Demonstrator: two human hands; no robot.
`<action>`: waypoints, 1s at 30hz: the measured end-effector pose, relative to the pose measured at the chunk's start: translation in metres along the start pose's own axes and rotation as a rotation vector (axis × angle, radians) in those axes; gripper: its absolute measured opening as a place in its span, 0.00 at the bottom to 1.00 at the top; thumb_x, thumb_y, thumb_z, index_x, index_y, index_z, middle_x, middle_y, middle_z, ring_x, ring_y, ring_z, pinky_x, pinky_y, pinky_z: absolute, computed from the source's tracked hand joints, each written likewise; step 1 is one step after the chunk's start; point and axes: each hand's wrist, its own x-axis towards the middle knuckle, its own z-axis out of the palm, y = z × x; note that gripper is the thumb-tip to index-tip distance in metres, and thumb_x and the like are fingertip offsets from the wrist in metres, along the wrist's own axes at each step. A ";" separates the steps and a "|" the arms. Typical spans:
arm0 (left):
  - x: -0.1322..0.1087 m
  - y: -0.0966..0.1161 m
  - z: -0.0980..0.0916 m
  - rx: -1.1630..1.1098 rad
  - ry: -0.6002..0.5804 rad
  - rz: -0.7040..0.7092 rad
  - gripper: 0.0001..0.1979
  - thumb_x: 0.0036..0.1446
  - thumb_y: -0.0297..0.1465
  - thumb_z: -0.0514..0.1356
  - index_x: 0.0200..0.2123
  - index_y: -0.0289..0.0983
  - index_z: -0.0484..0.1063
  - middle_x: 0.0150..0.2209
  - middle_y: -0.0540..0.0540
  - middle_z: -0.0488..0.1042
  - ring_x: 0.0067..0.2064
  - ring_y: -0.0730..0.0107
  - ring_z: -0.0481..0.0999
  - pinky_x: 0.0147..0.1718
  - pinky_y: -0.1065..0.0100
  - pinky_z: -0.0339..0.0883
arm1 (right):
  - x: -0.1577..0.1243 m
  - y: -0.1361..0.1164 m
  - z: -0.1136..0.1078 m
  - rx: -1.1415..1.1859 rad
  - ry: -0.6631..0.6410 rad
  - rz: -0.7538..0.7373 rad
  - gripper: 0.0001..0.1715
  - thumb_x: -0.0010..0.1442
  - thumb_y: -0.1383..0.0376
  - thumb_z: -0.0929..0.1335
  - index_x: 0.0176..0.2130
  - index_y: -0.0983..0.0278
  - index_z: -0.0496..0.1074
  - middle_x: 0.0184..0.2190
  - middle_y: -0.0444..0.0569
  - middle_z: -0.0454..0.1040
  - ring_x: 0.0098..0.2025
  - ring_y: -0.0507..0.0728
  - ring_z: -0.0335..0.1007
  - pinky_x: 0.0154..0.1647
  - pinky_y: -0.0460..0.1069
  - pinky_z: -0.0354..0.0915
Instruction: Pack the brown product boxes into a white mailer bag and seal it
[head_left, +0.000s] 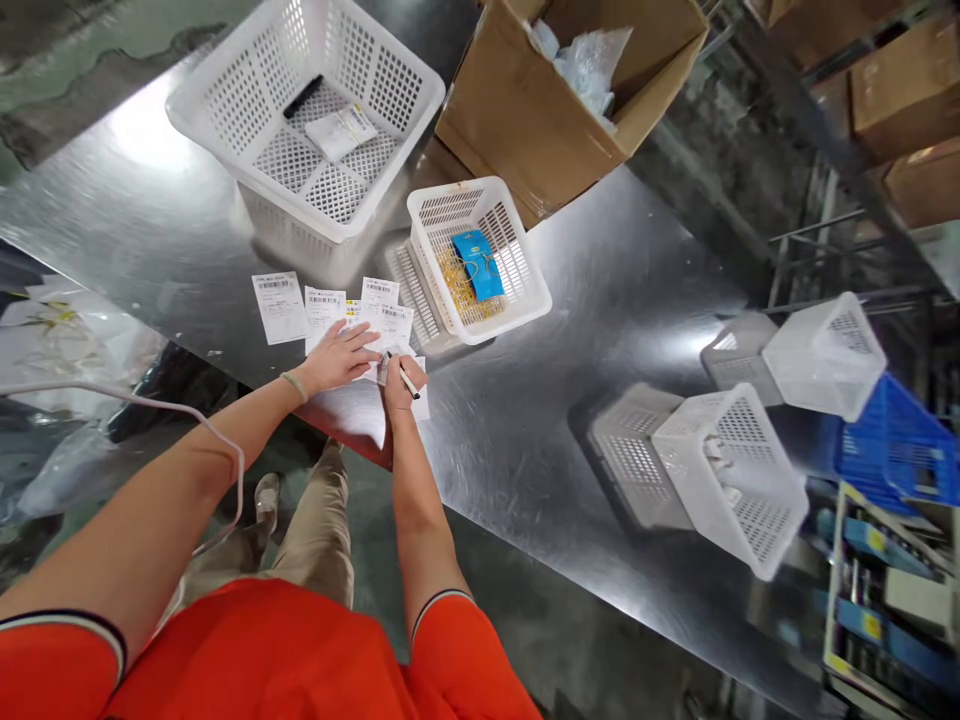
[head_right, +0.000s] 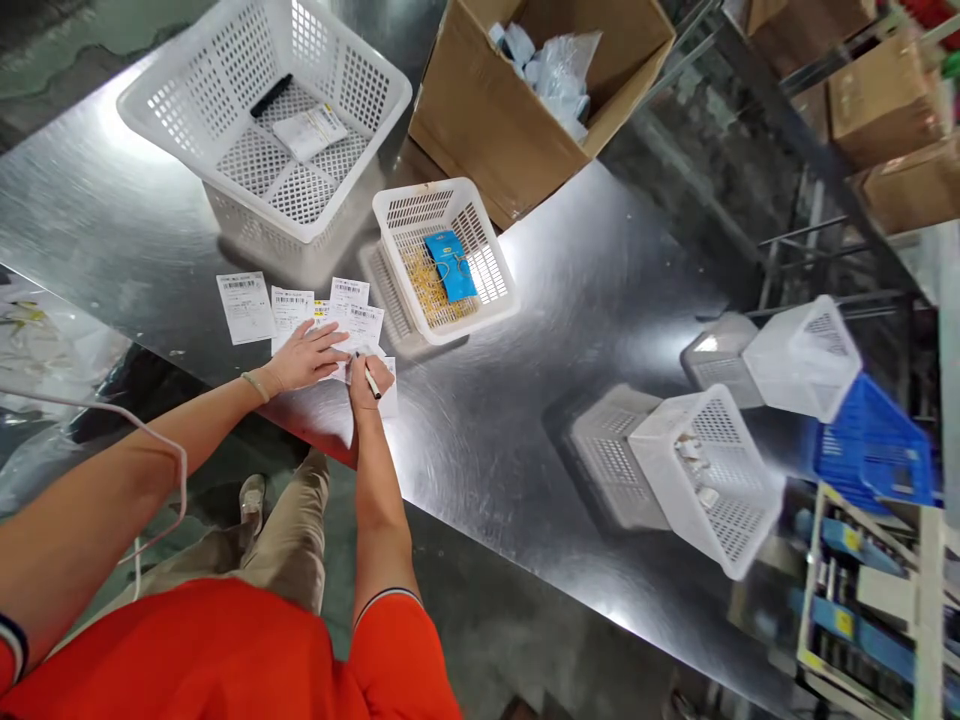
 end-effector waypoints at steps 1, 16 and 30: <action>0.000 0.000 0.000 -0.003 0.003 0.001 0.21 0.79 0.37 0.55 0.64 0.49 0.84 0.77 0.41 0.73 0.83 0.46 0.64 0.81 0.32 0.49 | -0.001 0.001 0.000 -0.012 0.004 -0.011 0.31 0.79 0.61 0.63 0.23 0.56 0.55 0.21 0.41 0.61 0.26 0.53 0.58 0.33 0.48 0.60; 0.000 0.005 -0.008 0.005 -0.037 -0.028 0.20 0.79 0.35 0.56 0.64 0.49 0.83 0.78 0.42 0.73 0.83 0.46 0.63 0.82 0.32 0.49 | -0.003 -0.003 -0.004 0.072 0.086 0.086 0.26 0.75 0.62 0.63 0.24 0.55 0.55 0.21 0.41 0.61 0.27 0.54 0.58 0.33 0.49 0.62; 0.026 0.024 -0.024 0.172 -0.070 0.058 0.13 0.73 0.29 0.61 0.51 0.40 0.87 0.54 0.35 0.85 0.68 0.43 0.76 0.72 0.40 0.67 | 0.018 -0.016 -0.014 0.821 0.187 0.528 0.26 0.75 0.37 0.59 0.42 0.55 0.59 0.31 0.43 0.73 0.31 0.55 0.75 0.29 0.47 0.70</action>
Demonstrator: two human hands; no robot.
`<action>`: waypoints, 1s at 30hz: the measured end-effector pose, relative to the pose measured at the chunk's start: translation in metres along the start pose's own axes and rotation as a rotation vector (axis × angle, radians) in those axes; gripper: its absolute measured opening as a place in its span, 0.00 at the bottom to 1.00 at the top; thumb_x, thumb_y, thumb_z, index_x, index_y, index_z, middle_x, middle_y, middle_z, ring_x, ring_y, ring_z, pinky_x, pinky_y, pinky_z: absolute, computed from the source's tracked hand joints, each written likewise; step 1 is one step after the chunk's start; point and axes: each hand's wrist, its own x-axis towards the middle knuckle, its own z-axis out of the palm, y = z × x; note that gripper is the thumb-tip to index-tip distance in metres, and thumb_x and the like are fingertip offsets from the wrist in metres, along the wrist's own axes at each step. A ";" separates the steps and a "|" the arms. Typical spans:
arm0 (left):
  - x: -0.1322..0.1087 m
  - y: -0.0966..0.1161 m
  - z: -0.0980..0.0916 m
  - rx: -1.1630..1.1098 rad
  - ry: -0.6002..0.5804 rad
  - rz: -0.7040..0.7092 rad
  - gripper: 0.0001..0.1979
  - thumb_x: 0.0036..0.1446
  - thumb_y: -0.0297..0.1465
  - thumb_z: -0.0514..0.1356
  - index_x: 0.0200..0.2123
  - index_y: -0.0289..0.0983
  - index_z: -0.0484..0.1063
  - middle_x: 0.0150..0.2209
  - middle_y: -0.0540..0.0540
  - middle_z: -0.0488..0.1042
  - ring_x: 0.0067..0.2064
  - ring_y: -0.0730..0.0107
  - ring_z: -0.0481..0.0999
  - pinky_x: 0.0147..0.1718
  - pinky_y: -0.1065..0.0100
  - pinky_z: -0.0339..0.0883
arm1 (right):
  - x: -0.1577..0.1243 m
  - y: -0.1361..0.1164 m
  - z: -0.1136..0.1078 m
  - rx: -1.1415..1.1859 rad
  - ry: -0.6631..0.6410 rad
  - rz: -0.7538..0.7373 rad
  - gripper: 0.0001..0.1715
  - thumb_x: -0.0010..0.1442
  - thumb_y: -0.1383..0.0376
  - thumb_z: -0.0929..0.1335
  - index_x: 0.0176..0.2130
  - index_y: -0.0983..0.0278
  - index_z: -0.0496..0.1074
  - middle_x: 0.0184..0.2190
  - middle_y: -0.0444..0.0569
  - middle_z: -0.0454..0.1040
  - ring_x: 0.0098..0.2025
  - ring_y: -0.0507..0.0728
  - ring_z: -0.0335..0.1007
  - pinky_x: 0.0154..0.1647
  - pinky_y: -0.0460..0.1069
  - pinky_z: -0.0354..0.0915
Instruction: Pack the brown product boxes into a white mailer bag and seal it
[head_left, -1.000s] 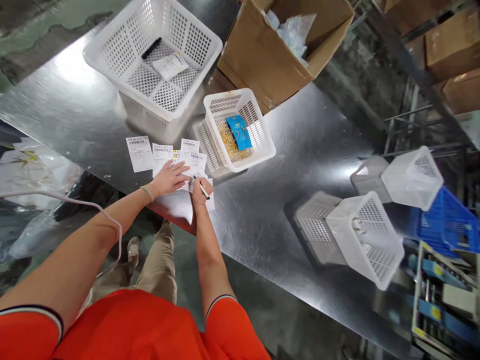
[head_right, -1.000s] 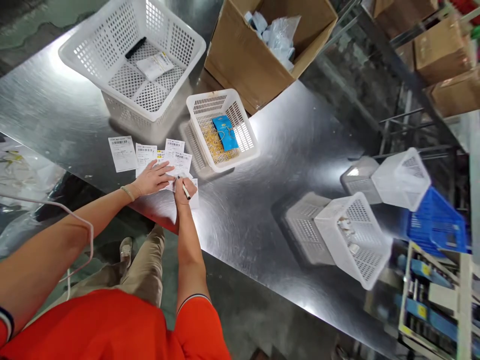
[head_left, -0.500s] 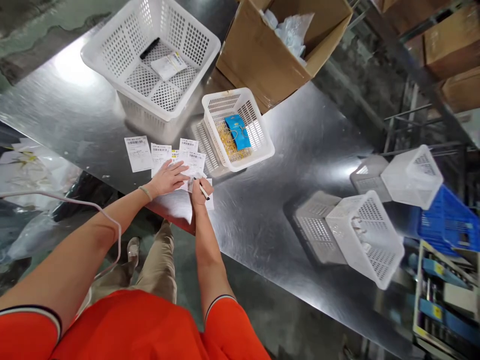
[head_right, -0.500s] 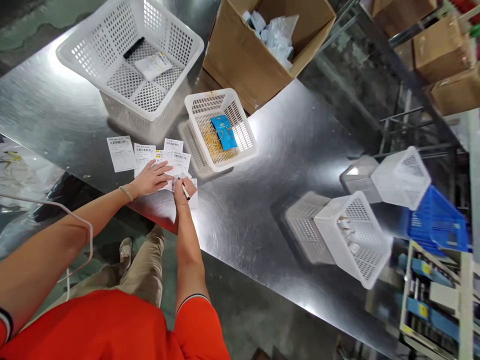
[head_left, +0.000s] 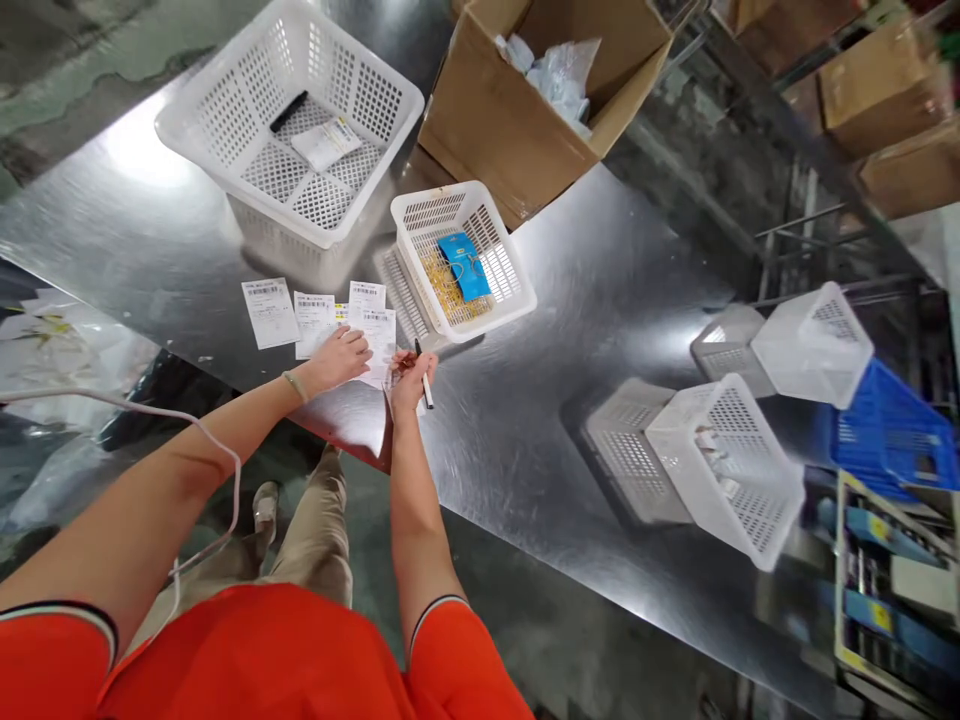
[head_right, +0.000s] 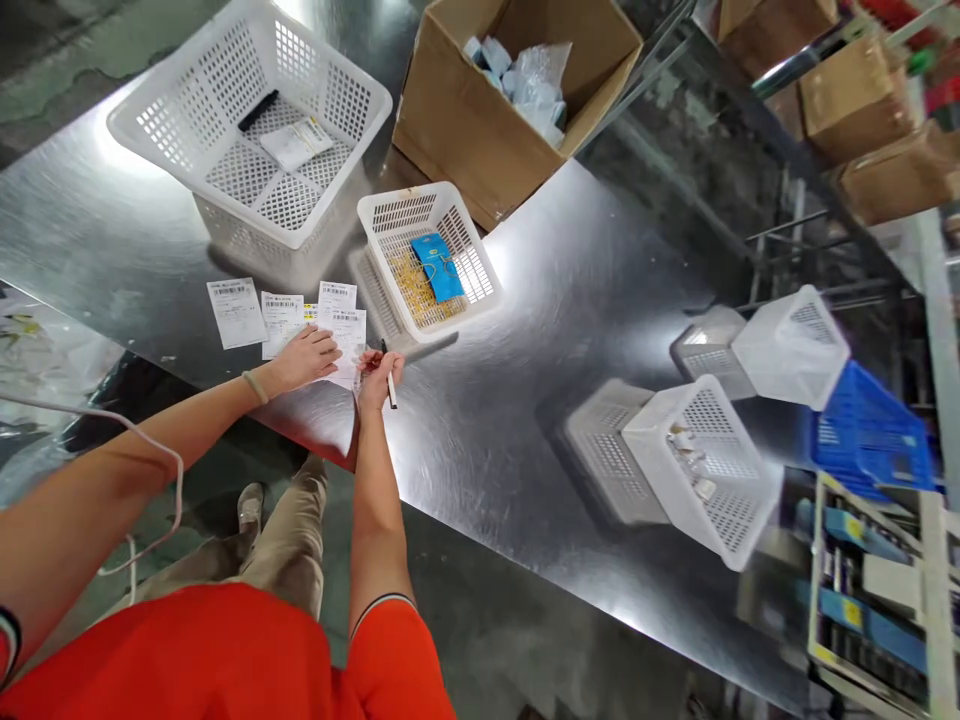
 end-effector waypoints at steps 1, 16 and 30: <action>0.002 0.001 0.001 0.008 0.010 0.016 0.13 0.74 0.27 0.60 0.49 0.40 0.87 0.52 0.35 0.85 0.66 0.44 0.78 0.69 0.42 0.69 | 0.003 -0.001 -0.001 0.010 0.015 0.016 0.27 0.75 0.36 0.58 0.42 0.55 0.58 0.30 0.43 0.73 0.31 0.55 0.75 0.29 0.48 0.71; 0.009 0.004 0.012 -0.219 0.004 -0.213 0.17 0.70 0.32 0.70 0.60 0.44 0.86 0.71 0.41 0.80 0.77 0.45 0.73 0.79 0.38 0.60 | -0.024 -0.013 -0.053 -0.436 -0.307 -0.363 0.25 0.77 0.44 0.67 0.40 0.60 0.78 0.37 0.51 0.83 0.40 0.60 0.80 0.46 0.55 0.79; -0.119 -0.121 -0.051 0.035 0.162 -0.464 0.18 0.77 0.42 0.64 0.60 0.40 0.84 0.69 0.41 0.82 0.75 0.48 0.72 0.73 0.41 0.68 | -0.040 0.015 -0.063 -0.688 -0.392 -0.560 0.36 0.74 0.34 0.67 0.47 0.62 0.81 0.40 0.55 0.83 0.45 0.64 0.77 0.50 0.56 0.73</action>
